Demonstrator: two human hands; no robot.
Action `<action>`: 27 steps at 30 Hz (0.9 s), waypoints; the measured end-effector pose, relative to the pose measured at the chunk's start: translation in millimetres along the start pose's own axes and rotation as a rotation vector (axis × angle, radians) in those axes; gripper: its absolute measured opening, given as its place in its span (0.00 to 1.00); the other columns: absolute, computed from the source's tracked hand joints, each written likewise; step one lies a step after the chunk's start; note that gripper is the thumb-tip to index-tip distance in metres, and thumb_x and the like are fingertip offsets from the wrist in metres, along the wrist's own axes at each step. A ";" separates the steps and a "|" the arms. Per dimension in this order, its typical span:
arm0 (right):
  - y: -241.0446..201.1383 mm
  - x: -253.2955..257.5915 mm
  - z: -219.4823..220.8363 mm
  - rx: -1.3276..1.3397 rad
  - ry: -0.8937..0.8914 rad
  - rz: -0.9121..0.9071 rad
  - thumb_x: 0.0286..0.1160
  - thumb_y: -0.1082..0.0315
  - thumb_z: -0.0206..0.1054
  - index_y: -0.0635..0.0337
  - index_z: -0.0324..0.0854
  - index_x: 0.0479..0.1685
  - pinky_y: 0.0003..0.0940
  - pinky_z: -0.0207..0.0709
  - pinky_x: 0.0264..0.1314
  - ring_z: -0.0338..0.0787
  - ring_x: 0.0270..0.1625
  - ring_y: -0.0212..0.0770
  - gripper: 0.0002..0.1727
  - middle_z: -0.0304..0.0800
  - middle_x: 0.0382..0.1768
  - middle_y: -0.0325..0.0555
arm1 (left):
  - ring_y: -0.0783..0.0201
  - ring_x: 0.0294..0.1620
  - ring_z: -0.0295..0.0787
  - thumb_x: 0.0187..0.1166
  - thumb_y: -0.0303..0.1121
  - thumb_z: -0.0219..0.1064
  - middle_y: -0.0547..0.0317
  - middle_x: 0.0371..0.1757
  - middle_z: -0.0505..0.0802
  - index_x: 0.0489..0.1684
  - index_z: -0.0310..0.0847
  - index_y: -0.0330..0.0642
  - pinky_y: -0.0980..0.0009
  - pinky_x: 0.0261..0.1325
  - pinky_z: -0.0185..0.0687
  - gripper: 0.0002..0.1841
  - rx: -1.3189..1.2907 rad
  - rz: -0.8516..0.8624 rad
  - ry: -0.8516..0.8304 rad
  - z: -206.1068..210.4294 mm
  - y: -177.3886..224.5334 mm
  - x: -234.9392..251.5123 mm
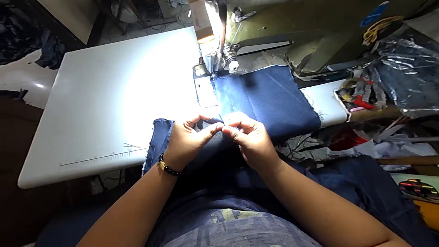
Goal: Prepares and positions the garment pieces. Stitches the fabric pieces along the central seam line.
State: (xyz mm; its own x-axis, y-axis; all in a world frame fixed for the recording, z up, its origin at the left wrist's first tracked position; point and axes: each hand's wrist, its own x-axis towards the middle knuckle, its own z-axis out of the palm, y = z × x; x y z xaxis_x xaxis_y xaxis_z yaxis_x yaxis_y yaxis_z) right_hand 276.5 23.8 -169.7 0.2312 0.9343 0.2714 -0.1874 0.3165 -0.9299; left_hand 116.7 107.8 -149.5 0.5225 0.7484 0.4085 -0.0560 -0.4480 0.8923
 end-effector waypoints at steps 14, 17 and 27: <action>9.7 -5.4 -14.5 0.184 -0.045 0.185 0.70 0.77 0.73 0.55 0.91 0.34 0.24 0.85 0.49 0.88 0.40 0.26 0.05 0.91 0.35 0.36 | 0.73 0.40 0.84 0.77 0.28 0.71 0.65 0.36 0.90 0.31 0.92 0.45 0.78 0.43 0.80 0.06 -0.131 -0.302 -0.205 -11.2 15.0 6.7; 11.0 -5.0 -15.2 0.180 -0.060 0.191 0.70 0.76 0.72 0.55 0.90 0.33 0.23 0.84 0.48 0.87 0.38 0.25 0.05 0.89 0.33 0.35 | 0.72 0.39 0.85 0.77 0.27 0.72 0.63 0.36 0.91 0.32 0.92 0.44 0.77 0.43 0.81 0.05 -0.129 -0.295 -0.189 -11.1 14.2 6.4; 13.6 -4.6 -15.5 0.184 -0.083 0.201 0.71 0.76 0.72 0.56 0.90 0.33 0.25 0.84 0.49 0.87 0.38 0.26 0.05 0.90 0.32 0.36 | 0.72 0.36 0.87 0.75 0.26 0.73 0.62 0.35 0.92 0.32 0.91 0.42 0.78 0.40 0.84 0.04 -0.155 -0.316 -0.184 -11.4 12.8 6.5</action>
State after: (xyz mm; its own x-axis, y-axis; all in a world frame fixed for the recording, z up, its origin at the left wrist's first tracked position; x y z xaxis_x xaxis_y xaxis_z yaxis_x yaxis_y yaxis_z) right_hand 287.7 21.2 -187.5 0.0940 0.9892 0.1124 -0.3940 0.1407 -0.9083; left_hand 109.7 112.6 -133.3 0.6779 0.7308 0.0803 0.0113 -0.1195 0.9928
